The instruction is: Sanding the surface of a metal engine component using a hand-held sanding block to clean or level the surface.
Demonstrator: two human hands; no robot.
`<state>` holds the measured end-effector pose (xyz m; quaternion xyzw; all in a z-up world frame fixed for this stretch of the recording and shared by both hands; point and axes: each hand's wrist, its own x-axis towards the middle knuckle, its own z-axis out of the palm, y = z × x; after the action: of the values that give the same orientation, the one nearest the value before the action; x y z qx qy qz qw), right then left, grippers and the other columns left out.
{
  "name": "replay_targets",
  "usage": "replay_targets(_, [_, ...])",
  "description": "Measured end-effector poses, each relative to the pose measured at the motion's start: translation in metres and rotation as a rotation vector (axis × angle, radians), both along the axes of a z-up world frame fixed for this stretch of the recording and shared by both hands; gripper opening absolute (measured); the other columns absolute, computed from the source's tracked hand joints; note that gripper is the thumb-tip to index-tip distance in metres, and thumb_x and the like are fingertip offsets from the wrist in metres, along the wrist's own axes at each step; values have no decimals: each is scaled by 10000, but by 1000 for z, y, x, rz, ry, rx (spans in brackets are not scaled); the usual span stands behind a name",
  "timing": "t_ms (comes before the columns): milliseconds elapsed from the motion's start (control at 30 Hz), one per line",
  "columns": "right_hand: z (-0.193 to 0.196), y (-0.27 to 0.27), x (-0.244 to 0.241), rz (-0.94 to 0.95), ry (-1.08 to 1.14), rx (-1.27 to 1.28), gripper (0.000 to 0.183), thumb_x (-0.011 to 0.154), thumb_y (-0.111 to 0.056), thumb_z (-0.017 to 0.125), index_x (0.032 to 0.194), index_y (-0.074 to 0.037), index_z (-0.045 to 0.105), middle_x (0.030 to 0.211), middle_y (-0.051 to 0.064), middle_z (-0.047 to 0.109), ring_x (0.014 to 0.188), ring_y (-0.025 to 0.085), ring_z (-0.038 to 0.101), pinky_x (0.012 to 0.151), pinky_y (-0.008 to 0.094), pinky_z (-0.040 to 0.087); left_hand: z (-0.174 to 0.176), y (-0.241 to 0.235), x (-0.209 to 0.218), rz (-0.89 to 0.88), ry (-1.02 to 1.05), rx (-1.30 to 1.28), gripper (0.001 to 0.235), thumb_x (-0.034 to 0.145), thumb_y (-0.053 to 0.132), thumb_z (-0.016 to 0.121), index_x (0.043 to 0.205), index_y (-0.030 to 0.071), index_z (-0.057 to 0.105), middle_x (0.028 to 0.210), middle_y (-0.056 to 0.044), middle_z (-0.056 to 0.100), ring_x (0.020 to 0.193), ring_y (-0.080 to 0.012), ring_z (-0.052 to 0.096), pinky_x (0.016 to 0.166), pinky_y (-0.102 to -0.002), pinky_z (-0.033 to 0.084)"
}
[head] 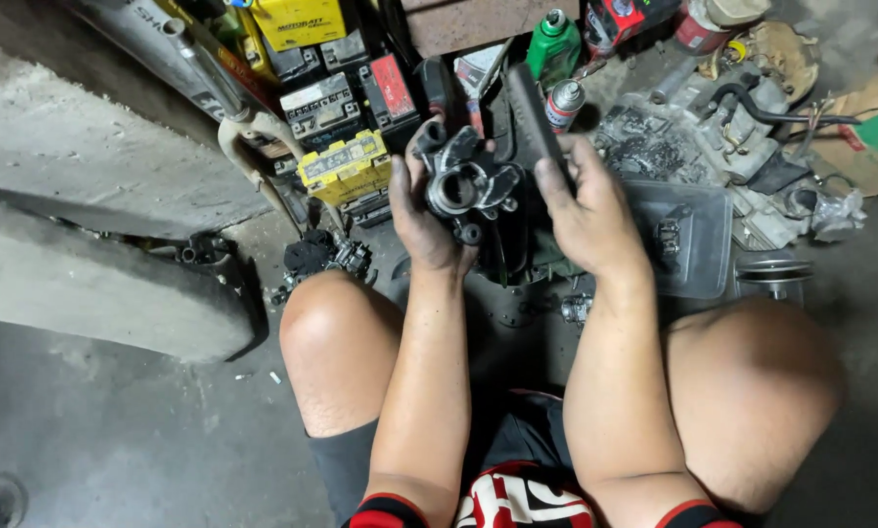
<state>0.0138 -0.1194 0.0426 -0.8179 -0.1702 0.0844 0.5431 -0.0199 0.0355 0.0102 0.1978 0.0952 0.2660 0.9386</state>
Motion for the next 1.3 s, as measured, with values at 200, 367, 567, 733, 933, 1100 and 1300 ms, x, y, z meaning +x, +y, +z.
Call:
replay_targets(200, [-22,4,6,98,23,304,571,906,-391,810,1313,-87,549,963,39,573,757,74,502,668,203,470,-3,-9,3,53,22,327,422,1042,457,529,1341,162,572,1197,-115,686,1130,-234,670,1049,-444,529])
replay_targets(367, [-21,2,5,44,17,257,625,833,-256,914,1303,-21,576,980,62,554,585,51,496,498,188,425,5,-12,0,47,56,415,434,1053,446,511,1376,157,524,1204,-95,644,1136,-196,632,1057,-418,514])
replay_targets(567, [-18,-5,6,-12,-48,173,536,889,-278,879,1274,-21,608,961,83,644,568,78,557,484,200,429,4,-14,-1,39,98,503,487,1049,462,514,1439,173,474,1308,-109,564,1199,-208,578,1099,-414,470])
replay_targets(733, [4,-6,-1,-6,-56,187,389,1028,-297,715,1303,-37,624,930,81,654,692,108,623,578,237,490,16,-20,-1,77,144,517,452,1090,434,417,1460,178,470,1434,-125,491,1330,-237,489,1178,-431,381])
replay_targets(933, [17,-15,-6,104,-45,114,366,1049,-314,627,1310,-63,680,1077,147,738,1019,241,697,849,419,570,17,-23,0,113,251,719,454,1129,292,405,1575,206,387,1639,-146,319,1570,-345,190,1289,-526,116])
replay_targets(1100, [18,-27,-7,164,-67,-101,326,1005,-374,686,1166,-102,761,991,158,768,977,287,731,838,459,553,-1,-22,4,176,282,816,474,1152,336,371,1598,175,373,1662,-124,320,1582,-313,179,1299,-520,109])
replay_targets(1300, [15,-34,-7,170,-24,-117,322,1009,-344,665,1128,-59,756,961,205,757,973,351,728,835,501,539,-12,-22,7,175,216,850,408,1145,355,387,1457,125,517,1414,-142,538,1426,-307,422,1246,-549,228])
